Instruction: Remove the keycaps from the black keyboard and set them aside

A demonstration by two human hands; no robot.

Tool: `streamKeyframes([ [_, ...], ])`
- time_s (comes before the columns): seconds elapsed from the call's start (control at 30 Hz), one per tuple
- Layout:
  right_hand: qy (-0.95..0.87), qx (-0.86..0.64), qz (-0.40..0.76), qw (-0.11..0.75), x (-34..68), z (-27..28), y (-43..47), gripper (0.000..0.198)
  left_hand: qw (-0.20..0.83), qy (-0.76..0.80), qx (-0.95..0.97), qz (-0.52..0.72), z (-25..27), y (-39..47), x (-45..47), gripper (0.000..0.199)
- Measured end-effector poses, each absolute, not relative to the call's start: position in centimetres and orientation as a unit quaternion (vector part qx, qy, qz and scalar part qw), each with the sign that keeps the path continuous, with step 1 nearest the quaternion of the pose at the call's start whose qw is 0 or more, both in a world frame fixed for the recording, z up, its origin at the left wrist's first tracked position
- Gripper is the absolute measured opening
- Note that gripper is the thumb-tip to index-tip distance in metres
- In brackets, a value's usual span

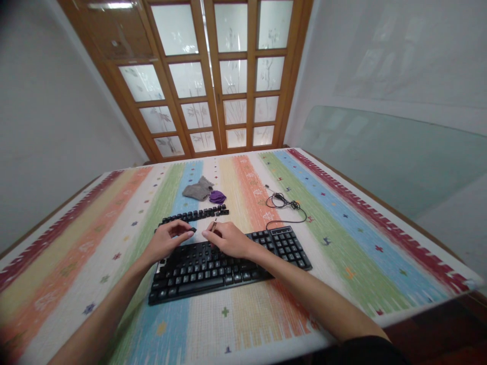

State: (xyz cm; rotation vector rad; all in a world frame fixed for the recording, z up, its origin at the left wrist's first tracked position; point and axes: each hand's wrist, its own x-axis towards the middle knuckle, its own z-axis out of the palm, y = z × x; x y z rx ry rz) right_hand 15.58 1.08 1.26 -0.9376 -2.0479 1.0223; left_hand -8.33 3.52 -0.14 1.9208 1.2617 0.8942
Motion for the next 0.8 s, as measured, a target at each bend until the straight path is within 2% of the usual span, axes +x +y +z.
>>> streamKeyframes([
  [0.23, -0.816, -0.367, 0.335, 0.296, 15.9, 1.7, 0.2, 0.039, 0.225, 0.502, 0.785, 0.283, -1.2, 4.1, -8.6, 0.016],
  [0.47, -0.761, -0.379, 0.436, 0.296, 16.3, 0.6, -0.2, 0.038, 0.171, 0.492, 0.820, 0.236, -1.4, 4.4, -8.3, 0.006],
  [0.6, -0.756, -0.381, 0.448, 0.287, 16.4, 0.6, -0.5, 0.034, 0.140, 0.488, 0.832, 0.222, -1.8, 4.6, -8.3, 0.009],
  [0.8, -0.795, -0.377, 0.381, 0.284, 15.8, 1.3, -1.3, 0.027, 0.105, 0.489, 0.839, 0.213, -2.4, 4.9, -8.6, 0.014],
])
